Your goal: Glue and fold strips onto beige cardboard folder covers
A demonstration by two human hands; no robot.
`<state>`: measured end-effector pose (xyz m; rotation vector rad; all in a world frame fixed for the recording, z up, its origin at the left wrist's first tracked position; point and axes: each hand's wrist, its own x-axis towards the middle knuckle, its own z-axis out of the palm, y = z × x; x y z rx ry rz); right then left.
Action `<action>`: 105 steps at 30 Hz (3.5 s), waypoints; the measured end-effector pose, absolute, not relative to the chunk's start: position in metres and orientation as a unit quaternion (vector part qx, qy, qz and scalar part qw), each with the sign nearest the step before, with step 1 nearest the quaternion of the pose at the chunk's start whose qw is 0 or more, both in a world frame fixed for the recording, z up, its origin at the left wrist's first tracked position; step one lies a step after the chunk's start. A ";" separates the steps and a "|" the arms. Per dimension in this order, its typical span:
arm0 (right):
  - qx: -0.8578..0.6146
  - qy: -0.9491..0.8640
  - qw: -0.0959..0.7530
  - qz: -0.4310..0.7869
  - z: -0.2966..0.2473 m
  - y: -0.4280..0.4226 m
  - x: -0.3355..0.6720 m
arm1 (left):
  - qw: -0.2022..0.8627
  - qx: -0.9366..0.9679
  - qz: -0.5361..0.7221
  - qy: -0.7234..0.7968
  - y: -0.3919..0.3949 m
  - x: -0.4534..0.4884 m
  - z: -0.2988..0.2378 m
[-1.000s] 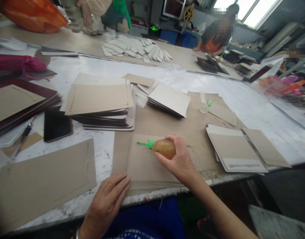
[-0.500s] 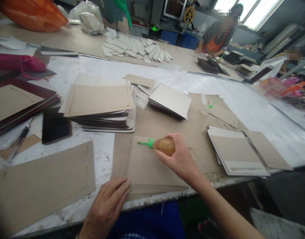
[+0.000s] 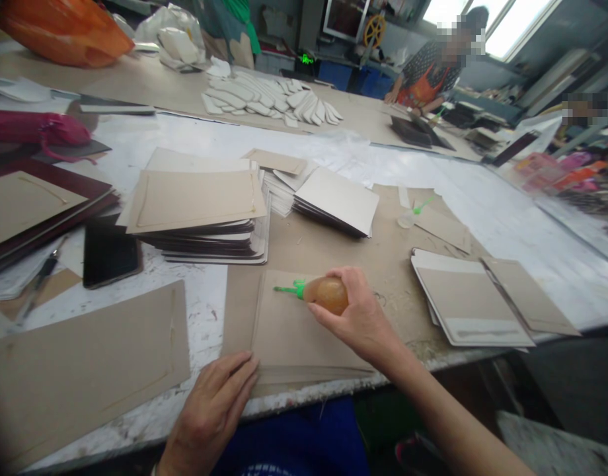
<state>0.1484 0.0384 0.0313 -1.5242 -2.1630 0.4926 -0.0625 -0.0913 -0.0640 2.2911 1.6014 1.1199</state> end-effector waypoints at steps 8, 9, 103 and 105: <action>-0.537 -0.793 0.216 0.189 0.034 0.023 0.156 | 0.056 0.753 0.380 0.534 -0.089 -0.060 -0.060; -0.537 -0.793 0.217 0.189 0.034 0.023 0.157 | 0.055 0.753 0.381 0.534 -0.089 -0.060 -0.060; -0.731 -0.595 0.200 0.268 0.043 -0.059 0.307 | -0.044 0.840 0.294 0.454 -0.085 -0.069 -0.066; -0.739 -0.580 0.224 0.261 0.038 -0.049 0.305 | -0.056 0.845 0.279 0.454 -0.084 -0.072 -0.070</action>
